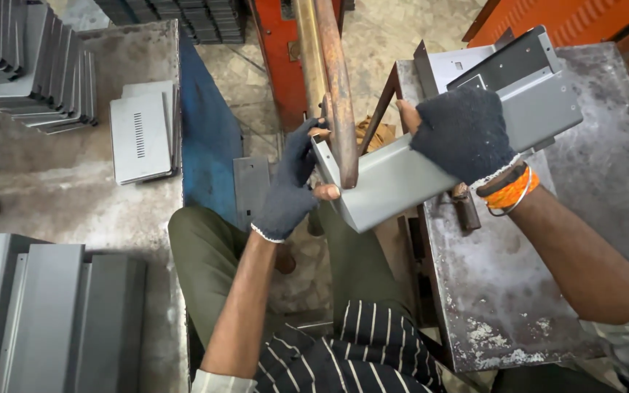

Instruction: Using a spot welding machine to assemble metal enclosure components.

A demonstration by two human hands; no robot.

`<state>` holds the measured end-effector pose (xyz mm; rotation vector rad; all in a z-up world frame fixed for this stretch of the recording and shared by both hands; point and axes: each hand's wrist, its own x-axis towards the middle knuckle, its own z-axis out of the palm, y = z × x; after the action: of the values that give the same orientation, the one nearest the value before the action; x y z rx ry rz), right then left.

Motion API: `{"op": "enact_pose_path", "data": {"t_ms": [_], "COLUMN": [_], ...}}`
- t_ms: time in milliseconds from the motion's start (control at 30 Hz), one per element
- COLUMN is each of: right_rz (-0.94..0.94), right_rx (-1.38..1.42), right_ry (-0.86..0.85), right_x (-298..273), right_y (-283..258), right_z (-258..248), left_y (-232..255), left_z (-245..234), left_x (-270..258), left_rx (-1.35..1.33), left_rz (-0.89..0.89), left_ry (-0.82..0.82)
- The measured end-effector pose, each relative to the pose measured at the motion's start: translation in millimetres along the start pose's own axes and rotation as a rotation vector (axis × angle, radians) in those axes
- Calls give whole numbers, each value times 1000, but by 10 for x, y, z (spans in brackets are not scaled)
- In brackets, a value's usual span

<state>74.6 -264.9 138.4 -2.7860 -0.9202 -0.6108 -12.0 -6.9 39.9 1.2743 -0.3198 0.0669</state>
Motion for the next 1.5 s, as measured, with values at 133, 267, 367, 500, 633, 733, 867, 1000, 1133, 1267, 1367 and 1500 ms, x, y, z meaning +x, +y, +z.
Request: {"op": "enact_pose_path", "data": {"t_ms": [133, 267, 367, 500, 633, 733, 867, 1000, 1133, 1267, 1367, 1500], "right_rz": [-23, -18, 0, -11, -37, -15, -8, -1, -31, -108, -59, -73], "right_rx": [21, -40, 5, 6, -9, -17, -26, -48, -83, -92, -62, -98], "right_ry": [8, -7, -41, -58, -49, -69, -56, -19, 6, 66, -30, -72], "right_x": [1, 0, 7, -26, 10, -10, 11, 176, 375, 435, 454, 419], "right_y": [-11, -32, -27, -36, -65, -134, -62, -36, 30, 35, 15, -14], "right_z": [-19, -8, 33, 21, -13, -33, -18, 26, 160, 211, 157, 174], "left_y": [-44, -74, -158, -192, -190, -252, -271, -359, -281, -332, -219, -365], "left_z": [5, -2, 10, 36, 45, 54, 12, -88, -207, -263, -238, -221], "left_x": [-14, -32, -55, -100, -83, -111, -26, 187, 357, 383, 351, 271], "left_rx": [39, 17, -48, -86, -102, -109, -44, -39, 20, -22, -183, -232], "left_rz": [26, 26, 7, 13, 15, 30, 45, 83, 142, 157, 104, 53], "left_ry": [5, 2, 13, 32, 50, 52, 60, 76, 90, 70, 68, 108]}}
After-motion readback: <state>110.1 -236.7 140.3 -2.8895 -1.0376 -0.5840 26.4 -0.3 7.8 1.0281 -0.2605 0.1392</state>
